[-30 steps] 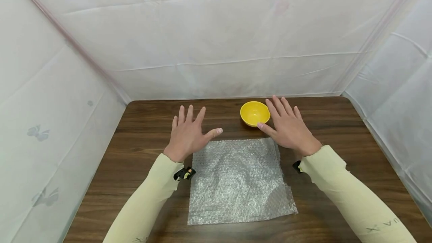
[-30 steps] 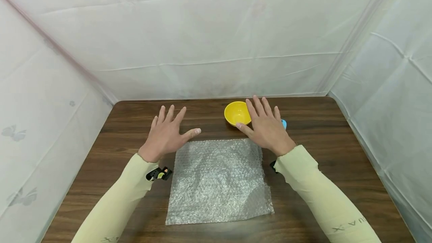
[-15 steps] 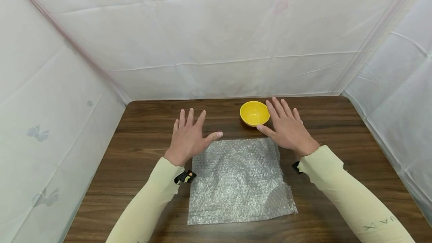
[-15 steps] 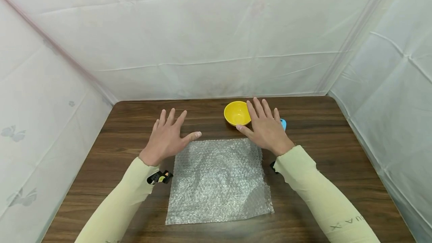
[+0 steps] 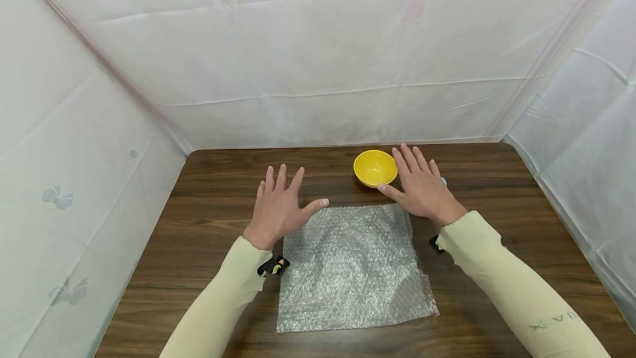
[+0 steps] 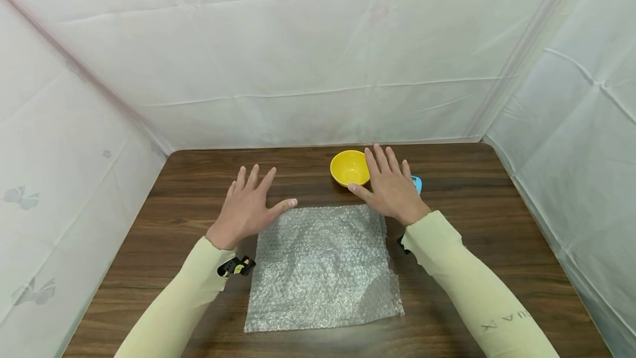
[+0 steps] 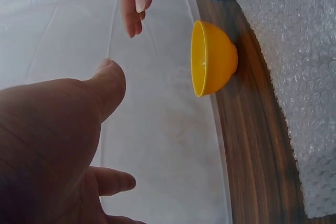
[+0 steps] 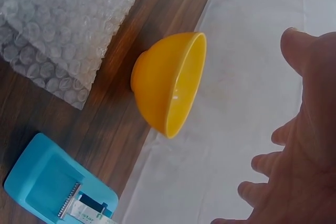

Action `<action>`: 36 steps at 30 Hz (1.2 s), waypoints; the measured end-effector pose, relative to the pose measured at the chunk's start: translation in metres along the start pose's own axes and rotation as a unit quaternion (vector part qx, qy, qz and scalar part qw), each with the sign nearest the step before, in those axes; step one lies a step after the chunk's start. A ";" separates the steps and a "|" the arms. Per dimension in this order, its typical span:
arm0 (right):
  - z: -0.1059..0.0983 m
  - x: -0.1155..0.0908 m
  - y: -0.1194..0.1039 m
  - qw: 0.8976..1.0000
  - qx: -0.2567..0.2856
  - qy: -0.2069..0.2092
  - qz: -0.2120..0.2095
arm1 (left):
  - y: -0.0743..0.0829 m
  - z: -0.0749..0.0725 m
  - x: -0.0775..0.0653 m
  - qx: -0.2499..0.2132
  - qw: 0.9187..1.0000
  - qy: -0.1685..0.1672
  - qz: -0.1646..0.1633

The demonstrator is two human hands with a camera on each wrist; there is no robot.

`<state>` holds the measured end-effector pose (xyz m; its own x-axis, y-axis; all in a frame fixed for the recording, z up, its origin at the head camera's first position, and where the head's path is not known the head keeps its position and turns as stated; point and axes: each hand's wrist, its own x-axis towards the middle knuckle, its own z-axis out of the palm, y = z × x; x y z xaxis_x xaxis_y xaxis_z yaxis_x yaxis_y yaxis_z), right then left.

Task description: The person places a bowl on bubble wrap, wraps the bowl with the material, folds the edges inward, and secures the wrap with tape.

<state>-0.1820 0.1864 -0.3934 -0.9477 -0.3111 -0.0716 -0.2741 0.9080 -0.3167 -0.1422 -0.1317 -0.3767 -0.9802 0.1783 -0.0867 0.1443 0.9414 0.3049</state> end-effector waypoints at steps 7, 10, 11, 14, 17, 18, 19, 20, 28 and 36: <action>0.004 0.009 0.005 1.000 -0.003 -0.008 -0.001 | 0.002 0.008 -0.001 -0.003 1.000 -0.005 -0.006; 0.004 0.012 0.006 1.000 -0.005 -0.011 -0.003 | 0.002 0.010 -0.001 -0.001 1.000 -0.003 -0.005; 0.004 0.013 0.006 1.000 -0.006 -0.010 -0.004 | 0.002 0.011 -0.001 -0.002 1.000 -0.002 -0.005; 0.003 0.016 0.008 1.000 -0.005 -0.016 -0.004 | 0.004 0.011 -0.001 -0.004 1.000 0.000 -0.004; 0.004 0.018 0.010 1.000 -0.001 -0.020 -0.004 | 0.005 0.011 -0.001 -0.006 1.000 -0.001 -0.005; 0.004 0.019 0.010 1.000 -0.001 -0.023 -0.004 | 0.005 0.011 -0.001 -0.007 1.000 -0.001 -0.005; 0.004 0.020 0.010 1.000 -0.002 -0.024 -0.003 | 0.005 0.011 -0.002 -0.008 1.000 -0.002 -0.006; 0.004 0.020 0.011 1.000 -0.005 -0.024 -0.003 | 0.006 0.012 -0.002 -0.008 1.000 -0.001 -0.005; 0.006 0.027 0.014 1.000 -0.005 -0.027 -0.007 | 0.006 0.014 -0.002 -0.007 1.000 0.001 -0.005; 0.008 0.034 0.018 0.999 -0.018 -0.046 -0.005 | 0.006 0.015 -0.004 -0.006 1.000 0.001 0.000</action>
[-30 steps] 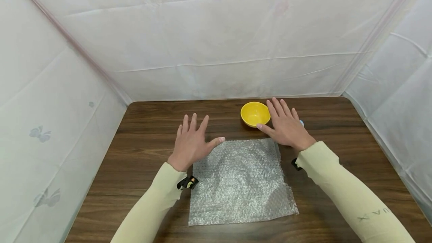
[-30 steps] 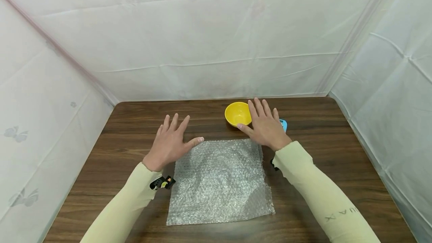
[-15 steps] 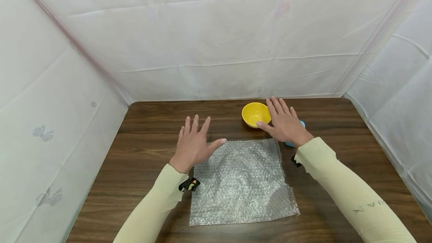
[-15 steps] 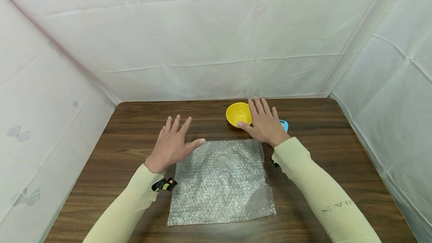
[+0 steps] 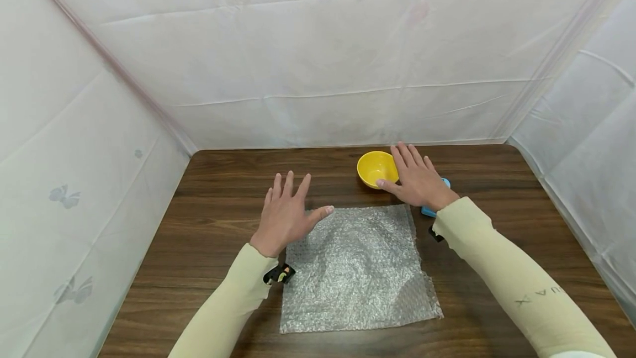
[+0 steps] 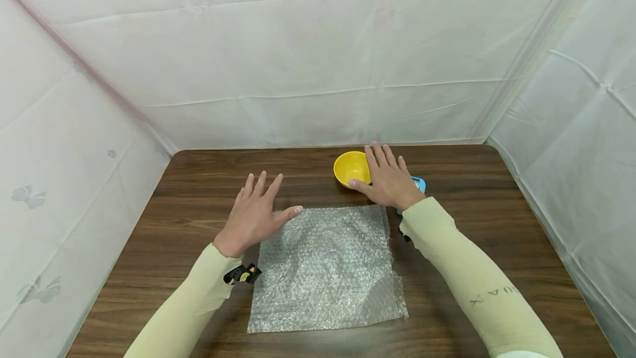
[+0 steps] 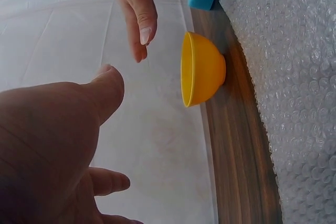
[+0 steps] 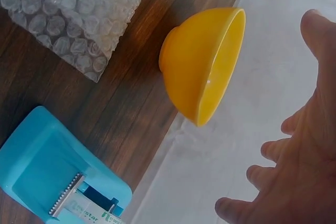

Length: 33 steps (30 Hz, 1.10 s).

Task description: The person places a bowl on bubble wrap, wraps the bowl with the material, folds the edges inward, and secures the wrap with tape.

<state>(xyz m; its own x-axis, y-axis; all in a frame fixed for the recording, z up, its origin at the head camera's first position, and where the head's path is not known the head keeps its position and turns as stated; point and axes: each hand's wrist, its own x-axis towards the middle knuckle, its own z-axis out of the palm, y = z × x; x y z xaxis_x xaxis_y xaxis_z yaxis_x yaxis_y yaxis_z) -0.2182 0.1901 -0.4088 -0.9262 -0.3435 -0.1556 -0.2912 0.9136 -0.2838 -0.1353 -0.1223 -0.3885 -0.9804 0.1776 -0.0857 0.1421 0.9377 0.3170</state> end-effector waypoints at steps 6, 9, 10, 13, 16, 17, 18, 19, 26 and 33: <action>0.001 0.005 0.003 1.000 0.004 -0.007 -0.004 | 0.000 0.000 -0.001 -0.002 1.000 -0.001 0.001; 0.001 0.007 0.004 1.000 0.003 -0.010 -0.007 | 0.000 0.001 -0.001 -0.006 1.000 -0.002 0.001; 0.001 0.007 0.005 1.000 0.001 -0.010 -0.009 | 0.000 0.001 -0.001 -0.007 1.000 -0.001 0.002; 0.002 0.009 0.006 1.000 -0.001 -0.008 -0.014 | -0.001 0.002 -0.002 -0.009 1.000 0.000 0.004; 0.002 0.011 0.008 1.000 -0.003 -0.005 -0.019 | -0.001 0.002 -0.002 -0.010 1.000 -0.001 0.005; 0.002 0.012 0.008 1.000 -0.003 -0.005 -0.021 | -0.001 0.002 -0.002 -0.011 1.000 0.000 0.006; 0.002 0.013 0.009 1.000 -0.003 -0.004 -0.023 | -0.001 0.002 -0.002 -0.012 1.000 -0.001 0.006; 0.002 0.014 0.009 1.000 -0.004 -0.004 -0.024 | -0.001 0.003 -0.002 -0.014 1.000 -0.001 0.005; 0.003 0.018 0.014 1.000 0.001 -0.012 -0.022 | -0.002 0.004 -0.002 -0.010 1.000 -0.005 0.005; 0.005 0.024 0.018 0.999 0.022 -0.023 -0.024 | -0.002 0.005 -0.002 -0.011 1.000 -0.008 0.003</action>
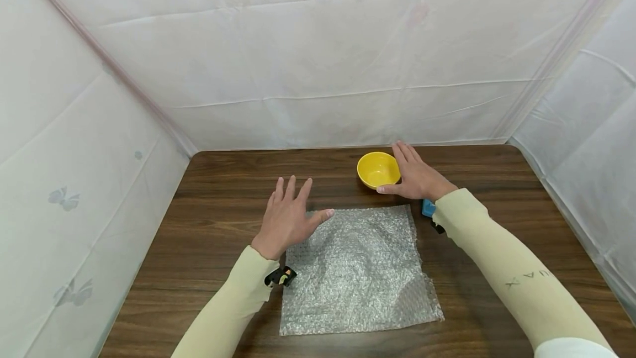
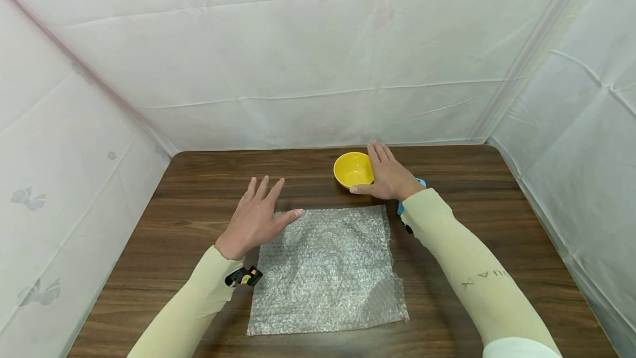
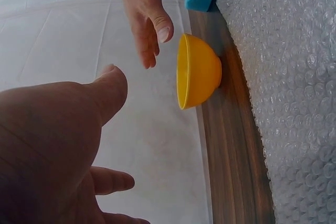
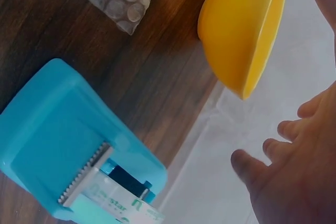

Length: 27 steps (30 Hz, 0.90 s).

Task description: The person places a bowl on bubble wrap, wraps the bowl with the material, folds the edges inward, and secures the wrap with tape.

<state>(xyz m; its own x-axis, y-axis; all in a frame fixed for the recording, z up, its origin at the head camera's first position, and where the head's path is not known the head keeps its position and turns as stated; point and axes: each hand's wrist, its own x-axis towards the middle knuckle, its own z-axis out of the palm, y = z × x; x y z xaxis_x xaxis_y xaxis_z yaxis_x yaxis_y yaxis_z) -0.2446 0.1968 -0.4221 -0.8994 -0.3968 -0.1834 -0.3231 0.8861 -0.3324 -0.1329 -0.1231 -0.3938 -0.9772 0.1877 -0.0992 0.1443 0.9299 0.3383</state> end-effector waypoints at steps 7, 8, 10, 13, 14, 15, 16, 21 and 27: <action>0.004 0.005 0.002 1.000 0.011 -0.002 -0.007 | 0.000 0.001 -0.002 0.001 1.000 0.006 0.003; 0.004 0.005 0.002 1.000 0.011 -0.003 -0.007 | 0.000 0.001 -0.002 0.001 1.000 0.005 0.003; 0.005 0.006 0.003 1.000 0.011 -0.007 -0.004 | -0.001 0.001 -0.002 0.001 1.000 0.002 0.002; 0.007 0.007 0.003 1.000 0.021 -0.016 0.001 | -0.001 0.002 -0.003 0.002 1.000 0.000 0.000; 0.007 0.007 0.003 1.000 0.025 -0.019 0.003 | -0.001 0.002 -0.003 0.003 1.000 -0.001 0.000; 0.008 0.008 0.003 0.999 0.030 -0.021 0.004 | -0.001 0.002 -0.003 0.003 1.000 0.000 -0.001; 0.008 0.008 0.003 0.999 0.037 -0.023 0.006 | -0.001 0.002 -0.004 0.003 1.000 0.001 -0.001; 0.012 0.011 0.004 0.997 0.062 -0.031 0.019 | -0.002 0.003 -0.005 0.001 1.000 -0.001 -0.003; 0.017 0.015 0.006 0.994 0.095 -0.028 0.038 | -0.002 0.003 -0.005 0.000 1.000 -0.005 -0.008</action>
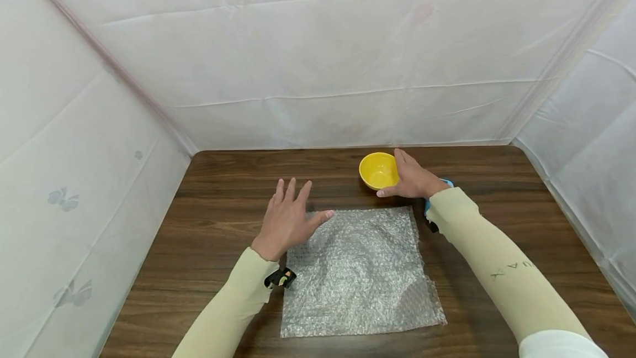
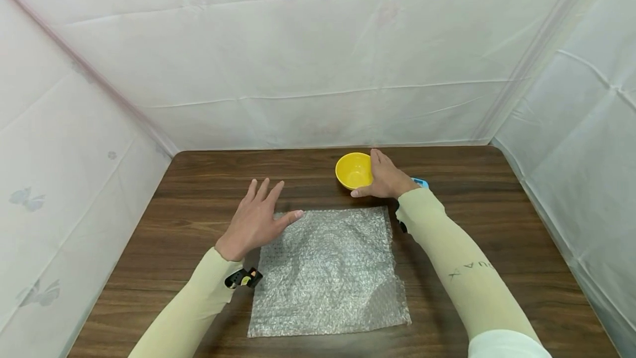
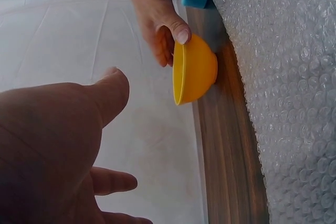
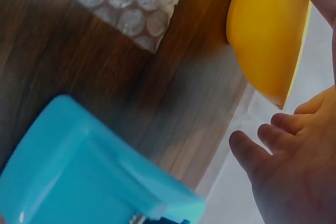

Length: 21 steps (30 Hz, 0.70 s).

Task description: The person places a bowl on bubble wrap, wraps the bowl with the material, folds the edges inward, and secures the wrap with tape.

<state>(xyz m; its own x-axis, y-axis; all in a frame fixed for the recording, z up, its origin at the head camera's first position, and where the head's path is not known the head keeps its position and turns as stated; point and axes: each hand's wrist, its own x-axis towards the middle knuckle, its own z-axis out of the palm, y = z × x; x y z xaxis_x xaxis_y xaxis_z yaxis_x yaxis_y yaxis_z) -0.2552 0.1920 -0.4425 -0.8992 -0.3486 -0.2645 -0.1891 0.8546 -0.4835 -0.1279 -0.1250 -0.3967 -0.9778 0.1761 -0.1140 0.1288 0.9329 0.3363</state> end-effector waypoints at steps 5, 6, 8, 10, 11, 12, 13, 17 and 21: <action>0.000 0.002 0.001 1.000 0.015 0.003 0.015 | 0.000 0.000 -0.001 -0.002 1.000 0.007 0.003; 0.000 0.002 0.001 1.000 0.017 0.003 0.017 | 0.000 0.000 -0.001 -0.004 1.000 0.006 0.002; 0.000 0.003 0.000 0.999 0.024 0.002 0.022 | -0.001 0.001 -0.001 -0.007 1.000 0.004 0.001; 0.001 0.003 0.000 0.999 0.027 -0.002 0.025 | -0.001 0.001 -0.002 -0.010 1.000 0.003 0.000; 0.001 0.003 0.000 0.999 0.028 -0.003 0.026 | -0.001 0.002 -0.002 -0.009 1.000 0.003 0.001; 0.001 0.003 -0.001 0.999 0.029 -0.005 0.027 | -0.001 0.002 -0.002 -0.009 1.000 0.003 0.001; 0.002 0.003 -0.001 0.999 0.031 -0.006 0.028 | -0.001 0.002 -0.002 -0.008 1.000 0.004 0.001; 0.003 0.004 -0.003 0.999 0.039 -0.006 0.030 | 0.000 0.002 -0.004 -0.012 1.000 0.005 0.002; 0.005 0.005 -0.005 0.998 0.044 -0.006 0.032 | 0.000 0.002 -0.006 -0.019 1.000 0.003 0.003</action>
<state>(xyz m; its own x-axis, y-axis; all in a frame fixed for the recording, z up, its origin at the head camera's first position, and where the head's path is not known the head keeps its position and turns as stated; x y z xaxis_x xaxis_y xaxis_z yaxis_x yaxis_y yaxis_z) -0.2567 0.1843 -0.4455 -0.9033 -0.2994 -0.3071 -0.0955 0.8384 -0.5366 -0.1221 -0.1255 -0.3985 -0.9780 0.1798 -0.1056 0.1287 0.9189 0.3730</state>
